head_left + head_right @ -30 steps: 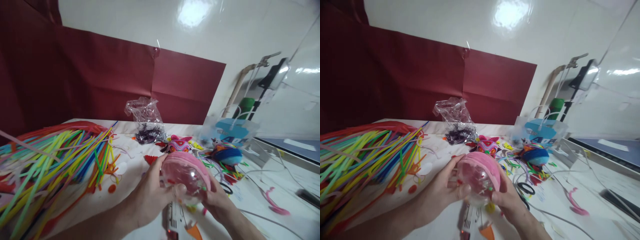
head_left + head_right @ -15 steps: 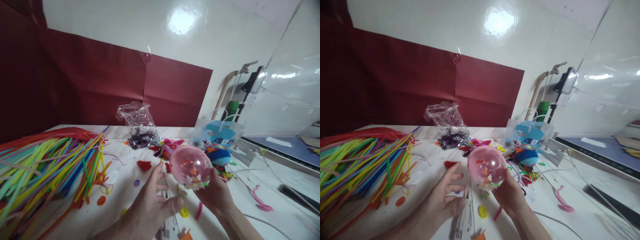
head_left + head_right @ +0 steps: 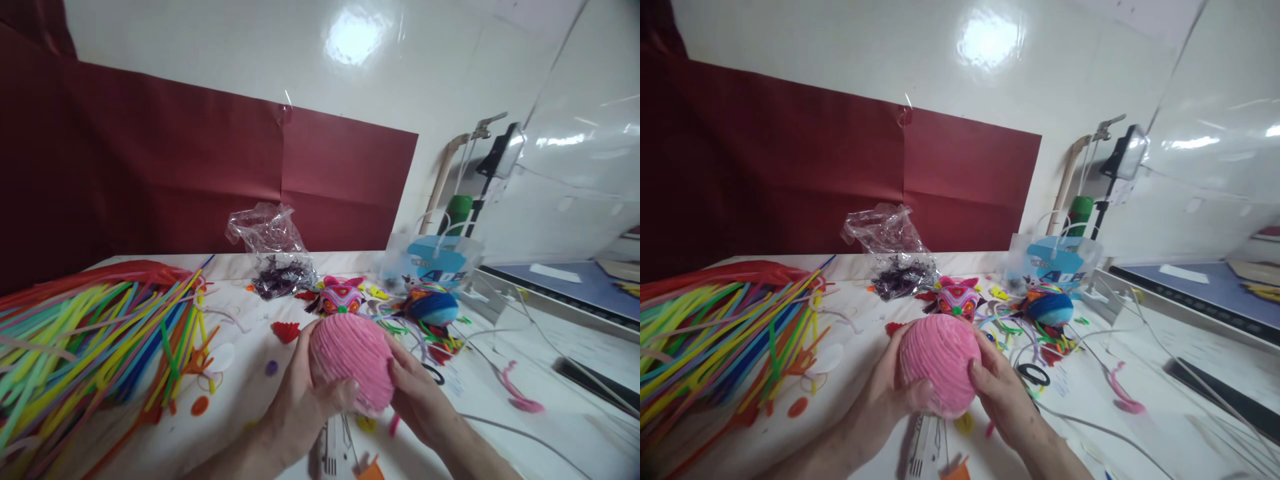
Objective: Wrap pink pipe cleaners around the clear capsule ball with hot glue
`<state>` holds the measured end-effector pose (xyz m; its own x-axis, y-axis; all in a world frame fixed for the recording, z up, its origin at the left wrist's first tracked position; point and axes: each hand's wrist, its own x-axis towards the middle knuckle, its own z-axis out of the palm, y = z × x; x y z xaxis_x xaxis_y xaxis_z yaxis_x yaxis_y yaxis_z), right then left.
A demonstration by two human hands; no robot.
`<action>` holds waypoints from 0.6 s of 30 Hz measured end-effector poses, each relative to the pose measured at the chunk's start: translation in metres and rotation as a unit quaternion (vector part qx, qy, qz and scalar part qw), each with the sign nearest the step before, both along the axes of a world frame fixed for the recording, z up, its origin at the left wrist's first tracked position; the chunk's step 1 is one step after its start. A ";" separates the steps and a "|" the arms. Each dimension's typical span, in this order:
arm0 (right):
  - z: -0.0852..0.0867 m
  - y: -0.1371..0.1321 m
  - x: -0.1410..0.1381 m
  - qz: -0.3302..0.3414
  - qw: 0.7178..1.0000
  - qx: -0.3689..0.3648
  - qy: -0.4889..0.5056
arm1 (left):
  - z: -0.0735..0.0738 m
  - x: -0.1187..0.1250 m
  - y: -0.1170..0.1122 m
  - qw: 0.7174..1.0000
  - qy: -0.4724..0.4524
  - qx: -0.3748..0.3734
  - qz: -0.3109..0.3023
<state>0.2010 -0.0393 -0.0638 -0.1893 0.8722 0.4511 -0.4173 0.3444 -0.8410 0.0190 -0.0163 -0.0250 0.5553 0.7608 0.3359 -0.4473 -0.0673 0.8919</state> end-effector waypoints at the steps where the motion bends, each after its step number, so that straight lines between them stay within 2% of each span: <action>1: 0.002 0.000 0.001 -0.001 1.000 0.008 -0.004 | -0.001 -0.001 0.000 1.000 0.004 0.010 0.000; 3: 0.005 -0.001 0.002 -0.018 0.999 0.025 -0.015 | -0.003 0.000 -0.001 0.999 0.025 0.025 0.017; 5: 0.004 -0.003 0.004 -0.053 0.997 0.043 -0.031 | -0.007 0.001 -0.002 0.994 0.064 0.053 0.066; 7: -0.002 -0.004 0.005 -0.086 0.993 0.052 -0.053 | -0.013 0.004 -0.002 0.980 0.114 0.099 0.132; 9: -0.009 -0.003 0.004 -0.104 0.991 0.042 -0.069 | -0.019 0.004 -0.001 0.967 0.151 0.128 0.158; 12: -0.013 0.001 0.002 -0.109 0.992 -0.001 -0.063 | -0.020 0.000 0.004 0.972 0.167 0.118 0.118; 15: -0.005 0.004 -0.001 -0.097 0.992 -0.049 -0.064 | -0.012 -0.008 0.006 0.978 0.180 0.084 0.062; 18: 0.005 0.002 -0.003 -0.107 0.986 -0.075 -0.104 | -0.003 -0.014 -0.001 0.992 0.128 -0.013 -0.012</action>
<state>0.1984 -0.0373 -0.0590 -0.0686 0.9563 0.2842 -0.1621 0.2704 -0.9490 0.0047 -0.0170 -0.0275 0.6384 0.7527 0.1609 -0.2068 -0.0337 0.9778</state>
